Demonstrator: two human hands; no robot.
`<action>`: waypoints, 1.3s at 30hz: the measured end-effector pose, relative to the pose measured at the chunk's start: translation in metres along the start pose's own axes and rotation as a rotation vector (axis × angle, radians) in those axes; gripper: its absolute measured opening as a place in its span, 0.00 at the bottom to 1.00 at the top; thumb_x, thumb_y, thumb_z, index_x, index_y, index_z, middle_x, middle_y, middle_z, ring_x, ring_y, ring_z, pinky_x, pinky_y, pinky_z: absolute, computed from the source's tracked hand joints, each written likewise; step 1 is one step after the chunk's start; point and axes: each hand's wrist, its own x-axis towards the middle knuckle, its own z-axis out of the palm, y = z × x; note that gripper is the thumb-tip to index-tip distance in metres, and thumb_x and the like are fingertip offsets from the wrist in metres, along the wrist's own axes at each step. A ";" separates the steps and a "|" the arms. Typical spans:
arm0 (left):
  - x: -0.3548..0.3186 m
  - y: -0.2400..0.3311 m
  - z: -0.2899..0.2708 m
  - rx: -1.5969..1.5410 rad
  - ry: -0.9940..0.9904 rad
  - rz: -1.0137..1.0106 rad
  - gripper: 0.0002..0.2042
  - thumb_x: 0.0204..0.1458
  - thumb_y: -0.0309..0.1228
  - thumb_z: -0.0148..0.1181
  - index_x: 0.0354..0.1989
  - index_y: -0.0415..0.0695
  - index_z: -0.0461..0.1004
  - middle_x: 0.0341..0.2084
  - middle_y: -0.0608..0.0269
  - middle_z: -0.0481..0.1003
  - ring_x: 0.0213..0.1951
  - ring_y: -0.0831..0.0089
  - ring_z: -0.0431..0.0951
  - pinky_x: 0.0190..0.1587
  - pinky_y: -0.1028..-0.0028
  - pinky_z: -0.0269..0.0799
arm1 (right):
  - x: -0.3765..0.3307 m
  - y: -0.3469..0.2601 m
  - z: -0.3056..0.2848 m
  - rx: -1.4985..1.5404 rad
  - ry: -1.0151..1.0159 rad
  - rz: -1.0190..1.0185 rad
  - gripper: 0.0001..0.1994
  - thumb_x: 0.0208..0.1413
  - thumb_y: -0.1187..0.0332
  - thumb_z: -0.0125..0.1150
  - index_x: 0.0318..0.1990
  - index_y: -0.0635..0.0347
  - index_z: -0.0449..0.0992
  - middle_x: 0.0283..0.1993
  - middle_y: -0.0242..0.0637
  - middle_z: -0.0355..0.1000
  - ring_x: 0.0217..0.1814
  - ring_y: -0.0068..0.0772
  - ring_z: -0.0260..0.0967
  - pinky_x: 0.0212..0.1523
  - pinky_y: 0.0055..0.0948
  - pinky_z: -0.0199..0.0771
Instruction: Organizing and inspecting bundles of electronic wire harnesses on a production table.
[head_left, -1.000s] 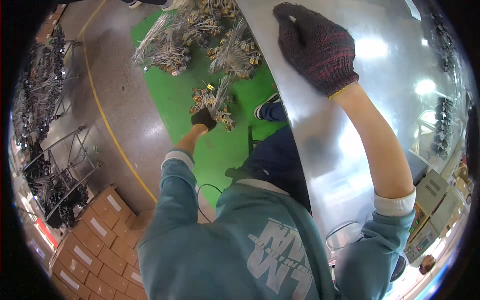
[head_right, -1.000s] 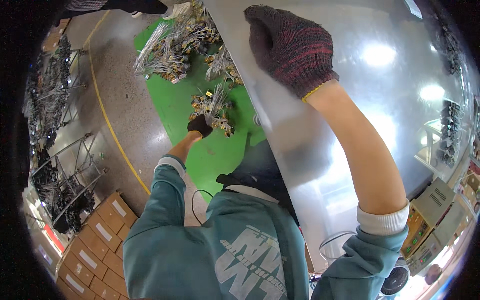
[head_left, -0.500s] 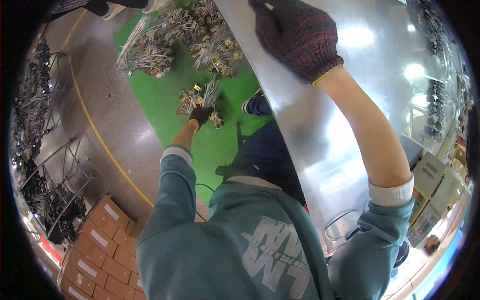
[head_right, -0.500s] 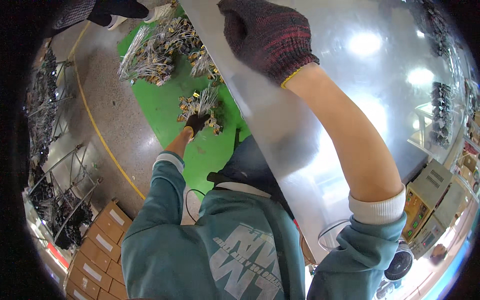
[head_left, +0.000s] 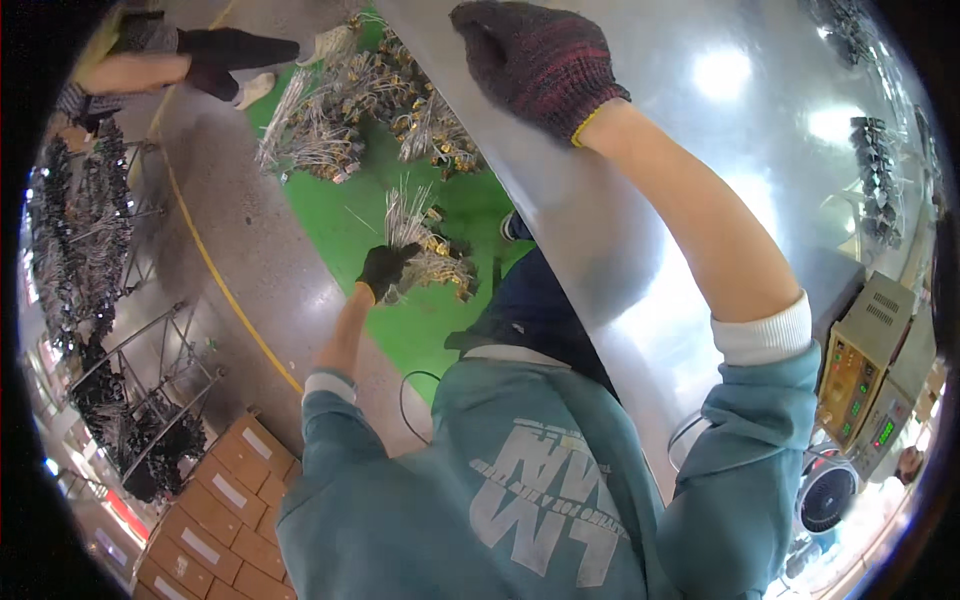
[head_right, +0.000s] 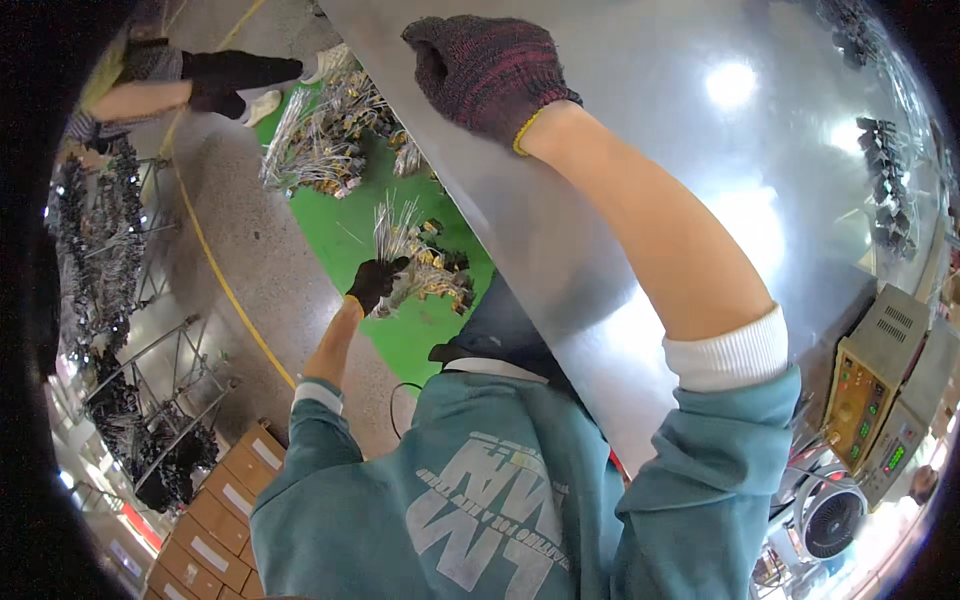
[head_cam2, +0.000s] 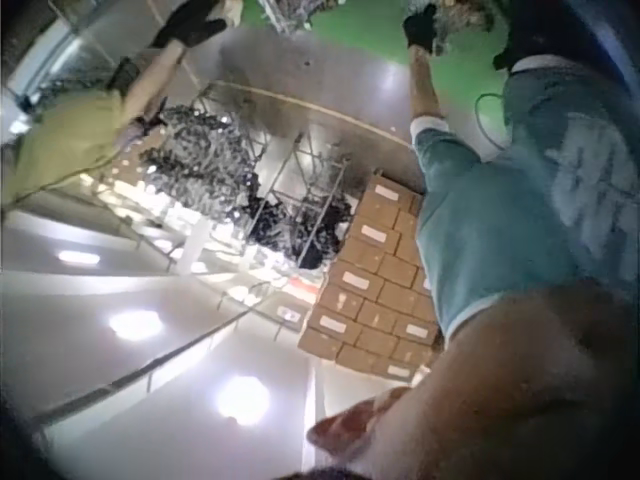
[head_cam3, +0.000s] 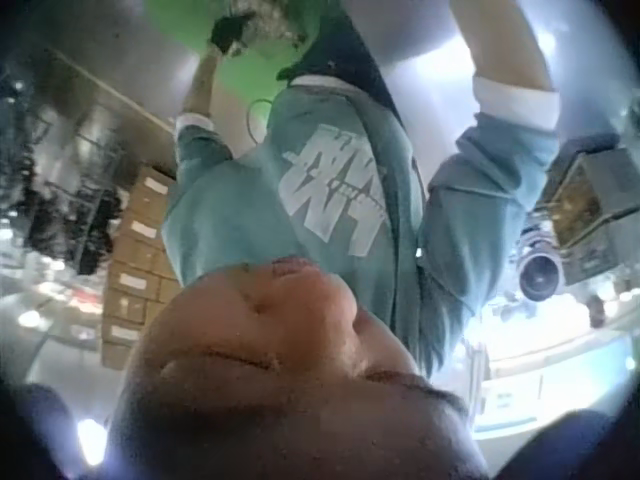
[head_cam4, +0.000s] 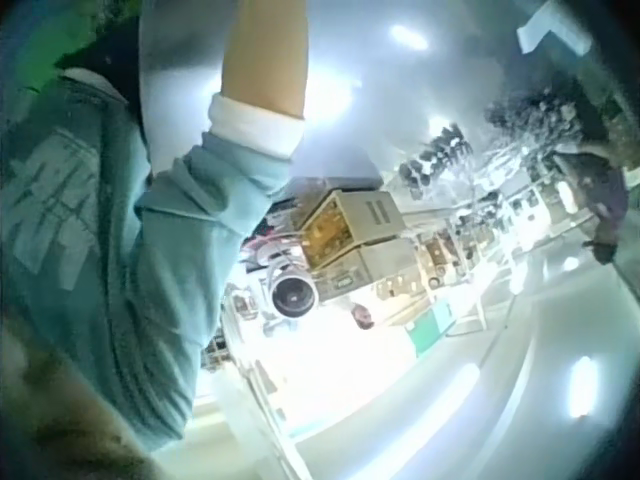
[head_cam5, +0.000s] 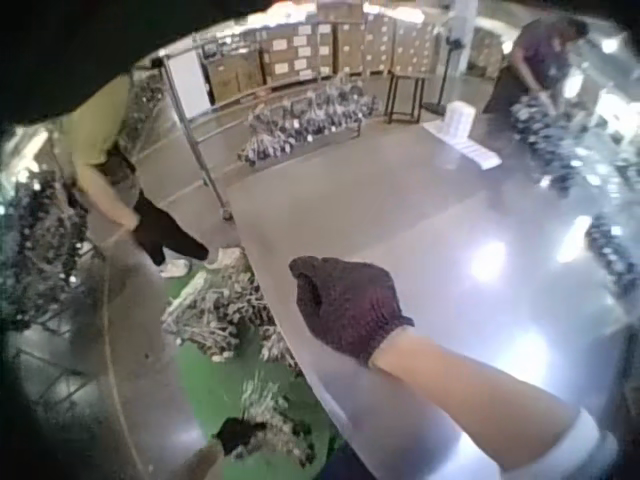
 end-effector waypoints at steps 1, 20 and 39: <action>-0.019 0.012 -0.006 -0.128 -0.017 0.000 0.22 0.62 0.51 0.71 0.37 0.40 0.88 0.21 0.58 0.79 0.22 0.75 0.75 0.26 0.66 0.69 | -0.002 0.002 -0.002 0.002 0.019 -0.005 0.14 0.65 0.58 0.59 0.53 0.43 0.87 0.43 0.41 0.86 0.44 0.52 0.84 0.47 0.52 0.84; -0.520 0.292 -0.049 -0.897 -0.080 1.007 0.11 0.71 0.35 0.53 0.50 0.39 0.73 0.28 0.72 0.64 0.25 0.81 0.61 0.32 0.74 0.59 | -0.153 -0.121 -0.198 0.546 -0.673 -0.137 0.34 0.58 0.47 0.73 0.69 0.50 0.76 0.59 0.48 0.80 0.61 0.51 0.79 0.64 0.48 0.79; -0.483 0.551 0.175 -0.044 -0.418 1.686 0.17 0.65 0.26 0.65 0.60 0.36 0.78 0.57 0.56 0.82 0.63 0.65 0.80 0.70 0.61 0.74 | -0.241 -0.037 -0.417 0.128 0.507 0.072 0.27 0.57 0.56 0.76 0.62 0.55 0.80 0.52 0.50 0.80 0.56 0.59 0.80 0.54 0.52 0.81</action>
